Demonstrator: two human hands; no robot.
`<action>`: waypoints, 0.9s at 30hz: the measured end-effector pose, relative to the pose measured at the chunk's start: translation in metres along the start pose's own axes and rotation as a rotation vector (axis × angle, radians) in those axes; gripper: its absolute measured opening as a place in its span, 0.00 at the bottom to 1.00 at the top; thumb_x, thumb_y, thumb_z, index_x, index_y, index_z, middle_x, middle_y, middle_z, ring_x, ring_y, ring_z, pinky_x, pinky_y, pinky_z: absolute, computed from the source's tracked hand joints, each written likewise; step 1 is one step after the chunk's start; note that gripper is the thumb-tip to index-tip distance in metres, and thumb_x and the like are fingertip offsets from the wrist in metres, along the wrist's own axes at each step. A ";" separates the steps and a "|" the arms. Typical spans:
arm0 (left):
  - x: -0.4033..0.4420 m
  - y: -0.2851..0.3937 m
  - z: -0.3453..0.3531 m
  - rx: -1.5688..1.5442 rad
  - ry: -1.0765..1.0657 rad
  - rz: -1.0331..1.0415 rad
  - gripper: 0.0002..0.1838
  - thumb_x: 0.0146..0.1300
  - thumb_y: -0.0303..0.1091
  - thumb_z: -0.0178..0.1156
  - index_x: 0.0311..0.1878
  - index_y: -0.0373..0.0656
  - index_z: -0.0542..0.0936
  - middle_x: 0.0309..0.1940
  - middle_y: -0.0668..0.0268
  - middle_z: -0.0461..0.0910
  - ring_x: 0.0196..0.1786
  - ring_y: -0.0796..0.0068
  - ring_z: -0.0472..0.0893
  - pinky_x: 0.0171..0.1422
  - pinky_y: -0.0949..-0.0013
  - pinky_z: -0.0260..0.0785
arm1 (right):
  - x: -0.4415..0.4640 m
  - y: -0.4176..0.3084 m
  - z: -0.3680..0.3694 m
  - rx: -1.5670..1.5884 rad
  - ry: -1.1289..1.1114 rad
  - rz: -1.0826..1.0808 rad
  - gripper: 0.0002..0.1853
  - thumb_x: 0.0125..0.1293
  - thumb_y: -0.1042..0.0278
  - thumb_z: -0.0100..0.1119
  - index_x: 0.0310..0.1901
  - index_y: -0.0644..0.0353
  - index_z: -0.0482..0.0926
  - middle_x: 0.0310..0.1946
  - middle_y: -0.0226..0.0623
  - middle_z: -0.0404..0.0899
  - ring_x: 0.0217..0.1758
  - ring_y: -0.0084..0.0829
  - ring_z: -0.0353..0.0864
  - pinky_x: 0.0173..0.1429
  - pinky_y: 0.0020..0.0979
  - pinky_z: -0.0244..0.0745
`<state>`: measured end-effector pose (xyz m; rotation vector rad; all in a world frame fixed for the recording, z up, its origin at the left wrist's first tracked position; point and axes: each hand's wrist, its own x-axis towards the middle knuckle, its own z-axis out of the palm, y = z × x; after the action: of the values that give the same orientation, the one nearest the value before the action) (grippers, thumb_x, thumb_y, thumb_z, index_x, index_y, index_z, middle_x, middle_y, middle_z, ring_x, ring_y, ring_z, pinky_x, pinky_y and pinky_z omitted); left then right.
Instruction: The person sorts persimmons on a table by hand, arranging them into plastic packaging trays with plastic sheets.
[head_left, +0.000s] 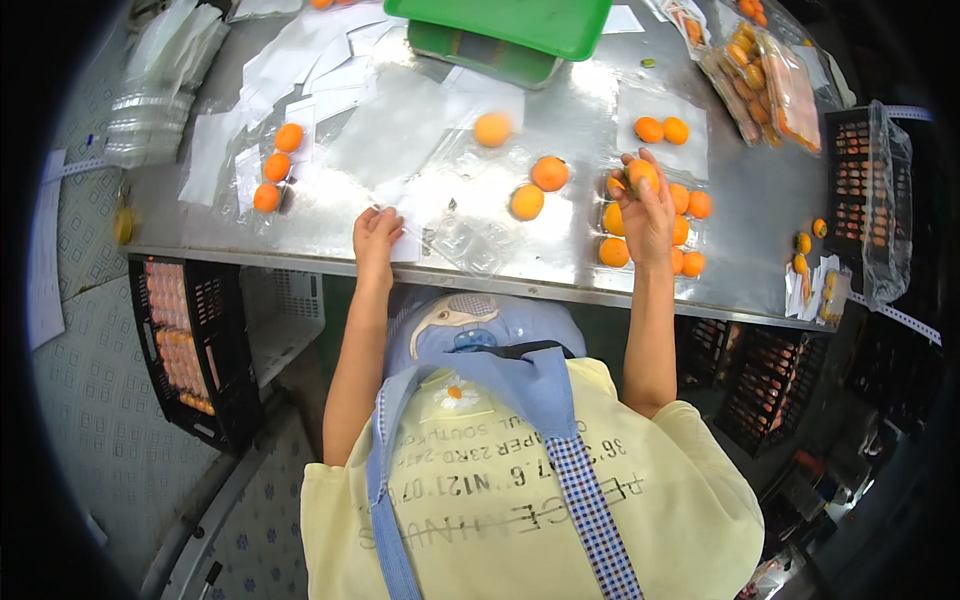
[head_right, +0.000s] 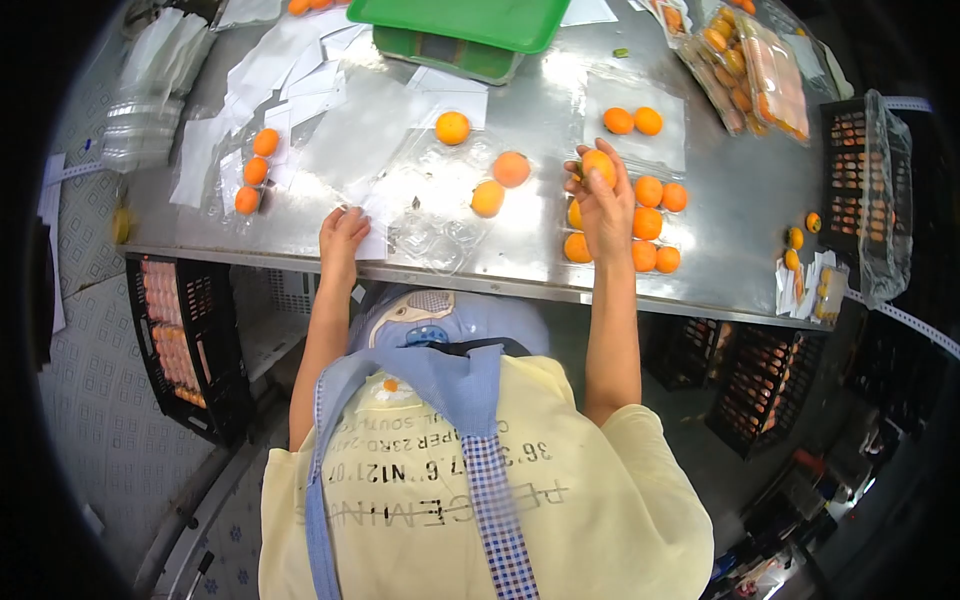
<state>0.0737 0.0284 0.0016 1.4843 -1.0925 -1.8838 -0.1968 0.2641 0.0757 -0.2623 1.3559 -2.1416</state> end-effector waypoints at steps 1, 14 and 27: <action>0.005 -0.001 0.001 -0.014 -0.026 -0.022 0.25 0.64 0.35 0.62 0.57 0.32 0.66 0.53 0.51 0.73 0.51 0.62 0.79 0.56 0.66 0.73 | 0.002 -0.005 -0.010 -0.047 0.035 -0.013 0.24 0.68 0.62 0.56 0.62 0.61 0.66 0.52 0.41 0.74 0.50 0.29 0.76 0.50 0.27 0.72; 0.036 -0.008 0.015 -0.235 -0.097 -0.069 0.23 0.68 0.46 0.59 0.50 0.33 0.69 0.38 0.58 0.76 0.36 0.65 0.81 0.44 0.65 0.77 | 0.073 0.040 -0.014 -1.547 -0.179 -0.322 0.28 0.54 0.55 0.66 0.54 0.61 0.74 0.51 0.44 0.75 0.55 0.46 0.71 0.60 0.43 0.64; 0.003 -0.003 0.036 -0.286 0.014 0.003 0.21 0.72 0.44 0.51 0.48 0.30 0.69 0.41 0.48 0.80 0.40 0.56 0.84 0.46 0.56 0.80 | 0.011 0.042 0.029 -1.446 -0.692 -0.519 0.25 0.45 0.65 0.71 0.48 0.59 0.77 0.46 0.40 0.75 0.50 0.43 0.74 0.50 0.42 0.68</action>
<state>0.0383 0.0375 0.0005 1.3300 -0.7792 -1.9305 -0.1765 0.2230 0.0507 -1.8175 2.1880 -0.7264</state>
